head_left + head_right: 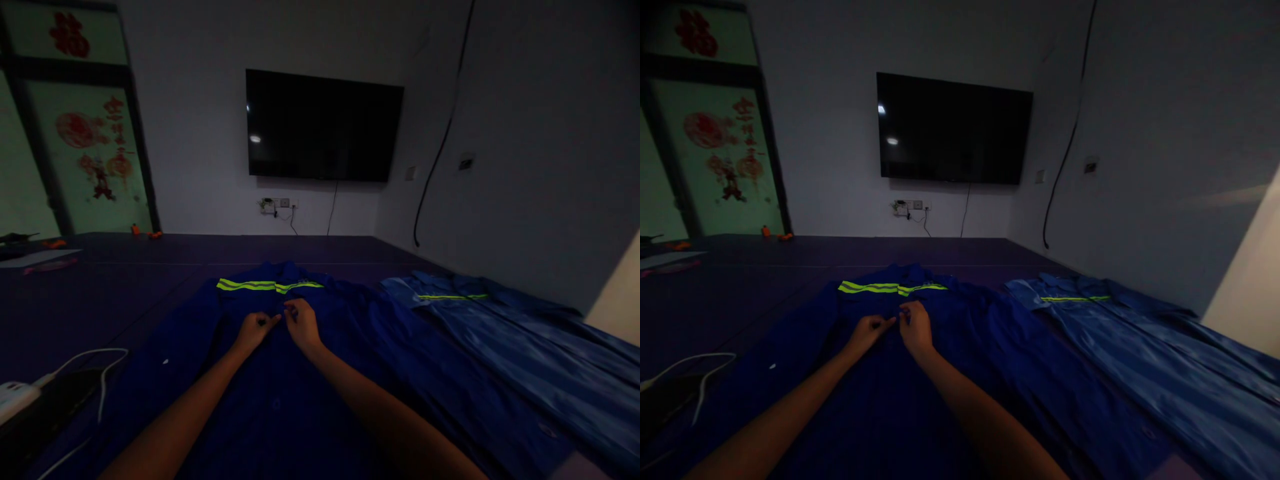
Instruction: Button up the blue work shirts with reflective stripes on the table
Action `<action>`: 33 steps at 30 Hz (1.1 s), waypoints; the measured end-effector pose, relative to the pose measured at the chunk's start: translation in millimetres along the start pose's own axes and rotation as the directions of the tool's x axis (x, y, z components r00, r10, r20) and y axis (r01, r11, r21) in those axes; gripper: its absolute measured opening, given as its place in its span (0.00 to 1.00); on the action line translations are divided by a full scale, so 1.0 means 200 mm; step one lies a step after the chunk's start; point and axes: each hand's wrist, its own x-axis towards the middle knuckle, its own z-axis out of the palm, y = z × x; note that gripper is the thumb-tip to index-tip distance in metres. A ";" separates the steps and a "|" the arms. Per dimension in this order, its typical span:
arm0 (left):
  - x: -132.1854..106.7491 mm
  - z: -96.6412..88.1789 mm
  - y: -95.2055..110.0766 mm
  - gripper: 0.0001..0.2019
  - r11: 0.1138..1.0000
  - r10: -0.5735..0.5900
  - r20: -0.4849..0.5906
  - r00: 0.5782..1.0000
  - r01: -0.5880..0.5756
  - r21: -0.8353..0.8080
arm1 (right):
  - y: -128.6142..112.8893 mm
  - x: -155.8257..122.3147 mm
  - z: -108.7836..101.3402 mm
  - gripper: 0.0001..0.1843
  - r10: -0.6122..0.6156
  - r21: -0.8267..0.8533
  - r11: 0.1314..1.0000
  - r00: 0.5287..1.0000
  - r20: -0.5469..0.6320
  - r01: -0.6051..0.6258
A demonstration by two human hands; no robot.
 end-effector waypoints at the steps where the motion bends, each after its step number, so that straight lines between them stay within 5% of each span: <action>1: -0.02 -0.01 0.01 0.25 1.000 0.009 -0.001 1.000 -0.009 -0.001 | -0.02 -0.03 -0.01 0.11 0.003 -0.013 1.000 1.000 0.015 -0.003; 8: -0.15 -0.03 0.07 0.21 0.998 0.040 -0.085 0.996 -0.035 0.055 | -0.08 -0.21 -0.05 0.06 0.098 0.001 0.995 0.977 0.188 -0.100; 19: -0.23 0.00 0.05 0.08 0.969 -0.077 -0.012 0.997 0.077 0.237 | -0.04 -0.24 -0.03 0.09 0.054 -0.195 0.981 0.958 0.280 0.002; 33: -0.22 0.01 0.06 0.09 0.993 -0.110 0.038 0.993 0.107 0.057 | -0.07 -0.24 -0.05 0.04 0.122 -0.153 0.985 0.958 0.259 -0.084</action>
